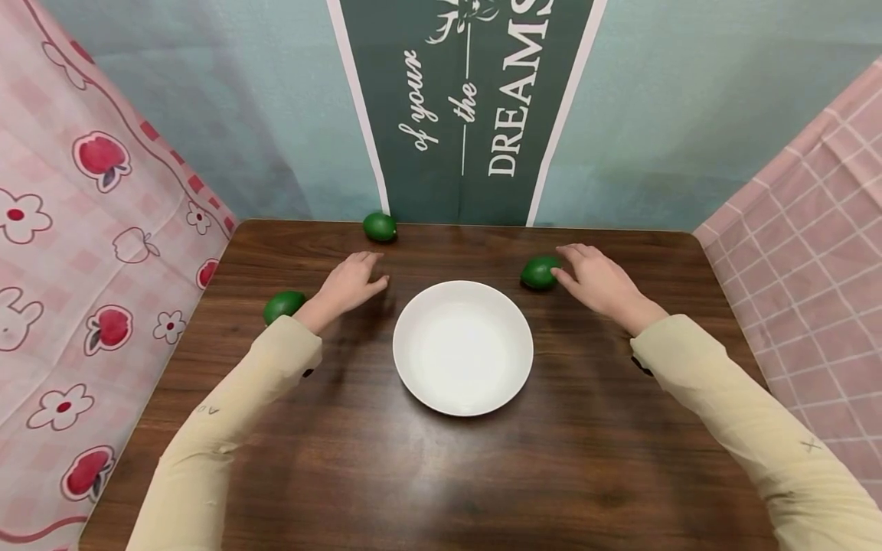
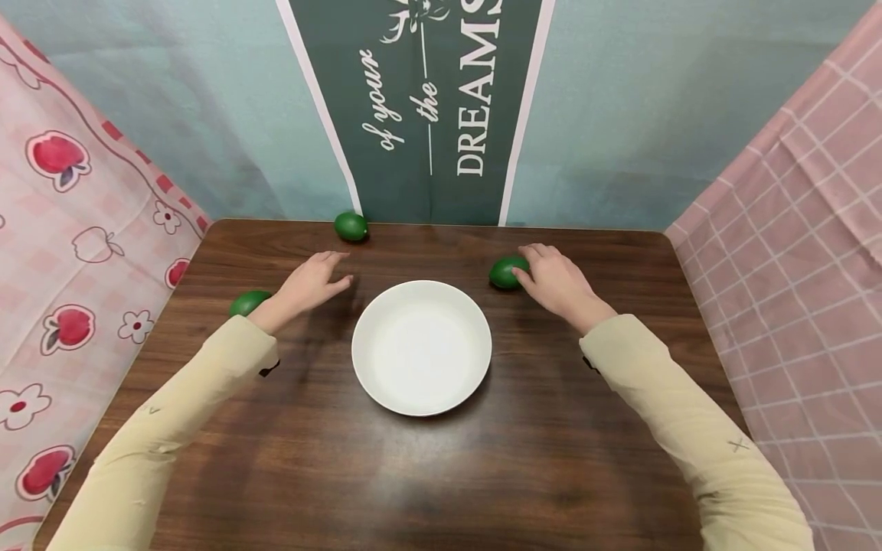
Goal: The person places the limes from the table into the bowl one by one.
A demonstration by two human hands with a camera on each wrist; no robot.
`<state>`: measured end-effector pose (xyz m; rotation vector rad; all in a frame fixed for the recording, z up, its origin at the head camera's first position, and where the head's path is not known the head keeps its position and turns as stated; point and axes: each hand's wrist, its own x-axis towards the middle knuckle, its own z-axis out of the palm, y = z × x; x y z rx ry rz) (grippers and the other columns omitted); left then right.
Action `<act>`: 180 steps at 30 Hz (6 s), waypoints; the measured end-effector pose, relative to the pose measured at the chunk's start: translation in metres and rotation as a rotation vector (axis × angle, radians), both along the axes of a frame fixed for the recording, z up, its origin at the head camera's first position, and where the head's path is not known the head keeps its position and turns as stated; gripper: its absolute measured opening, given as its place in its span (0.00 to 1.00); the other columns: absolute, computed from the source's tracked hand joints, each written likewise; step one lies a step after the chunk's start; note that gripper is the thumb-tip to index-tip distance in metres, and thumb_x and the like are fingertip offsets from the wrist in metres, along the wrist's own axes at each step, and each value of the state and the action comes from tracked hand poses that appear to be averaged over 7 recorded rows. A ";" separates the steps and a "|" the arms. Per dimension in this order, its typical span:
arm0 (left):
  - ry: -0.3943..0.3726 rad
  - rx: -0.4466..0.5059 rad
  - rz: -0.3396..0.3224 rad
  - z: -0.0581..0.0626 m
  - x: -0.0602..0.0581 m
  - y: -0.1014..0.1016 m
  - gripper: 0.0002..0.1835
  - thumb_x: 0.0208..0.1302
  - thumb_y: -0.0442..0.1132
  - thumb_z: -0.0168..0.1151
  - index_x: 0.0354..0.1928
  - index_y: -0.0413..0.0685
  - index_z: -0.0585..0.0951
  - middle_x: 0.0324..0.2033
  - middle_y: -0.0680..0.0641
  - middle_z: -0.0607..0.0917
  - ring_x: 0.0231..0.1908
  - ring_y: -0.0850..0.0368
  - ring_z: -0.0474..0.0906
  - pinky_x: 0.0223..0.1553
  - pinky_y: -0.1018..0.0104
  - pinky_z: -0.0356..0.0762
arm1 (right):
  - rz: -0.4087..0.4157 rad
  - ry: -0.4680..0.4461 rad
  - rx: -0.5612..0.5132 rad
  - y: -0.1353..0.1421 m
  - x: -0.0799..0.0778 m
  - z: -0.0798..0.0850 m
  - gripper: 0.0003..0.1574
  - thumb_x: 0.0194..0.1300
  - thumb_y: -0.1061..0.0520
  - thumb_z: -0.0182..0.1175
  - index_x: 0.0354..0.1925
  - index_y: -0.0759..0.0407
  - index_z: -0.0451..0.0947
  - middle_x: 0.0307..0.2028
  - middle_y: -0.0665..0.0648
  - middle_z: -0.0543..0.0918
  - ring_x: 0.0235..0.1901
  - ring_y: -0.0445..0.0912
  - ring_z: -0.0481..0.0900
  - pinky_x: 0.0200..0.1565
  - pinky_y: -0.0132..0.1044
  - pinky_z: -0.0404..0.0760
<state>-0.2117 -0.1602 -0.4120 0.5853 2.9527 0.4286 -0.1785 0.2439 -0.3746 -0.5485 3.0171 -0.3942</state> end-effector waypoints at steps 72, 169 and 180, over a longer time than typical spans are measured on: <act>0.082 0.272 0.185 -0.009 0.061 -0.053 0.20 0.68 0.44 0.48 0.54 0.39 0.75 0.50 0.37 0.77 0.47 0.42 0.73 0.41 0.49 0.72 | 0.021 0.069 -0.365 -0.043 0.065 -0.047 0.28 0.69 0.48 0.49 0.61 0.63 0.67 0.59 0.63 0.70 0.59 0.58 0.67 0.55 0.54 0.67; 0.117 0.170 0.401 -0.037 0.052 -0.118 0.22 0.64 0.39 0.50 0.55 0.30 0.70 0.49 0.28 0.74 0.50 0.32 0.68 0.49 0.40 0.65 | -0.046 0.207 -0.673 -0.074 0.086 -0.092 0.24 0.63 0.62 0.56 0.58 0.62 0.72 0.62 0.55 0.70 0.60 0.51 0.68 0.57 0.46 0.67; 0.049 0.133 0.351 -0.043 0.052 -0.121 0.27 0.64 0.42 0.53 0.59 0.27 0.65 0.53 0.25 0.67 0.51 0.30 0.63 0.48 0.39 0.63 | -0.045 0.214 -0.683 -0.074 0.086 -0.093 0.23 0.64 0.62 0.55 0.58 0.62 0.72 0.61 0.55 0.70 0.60 0.50 0.68 0.57 0.45 0.67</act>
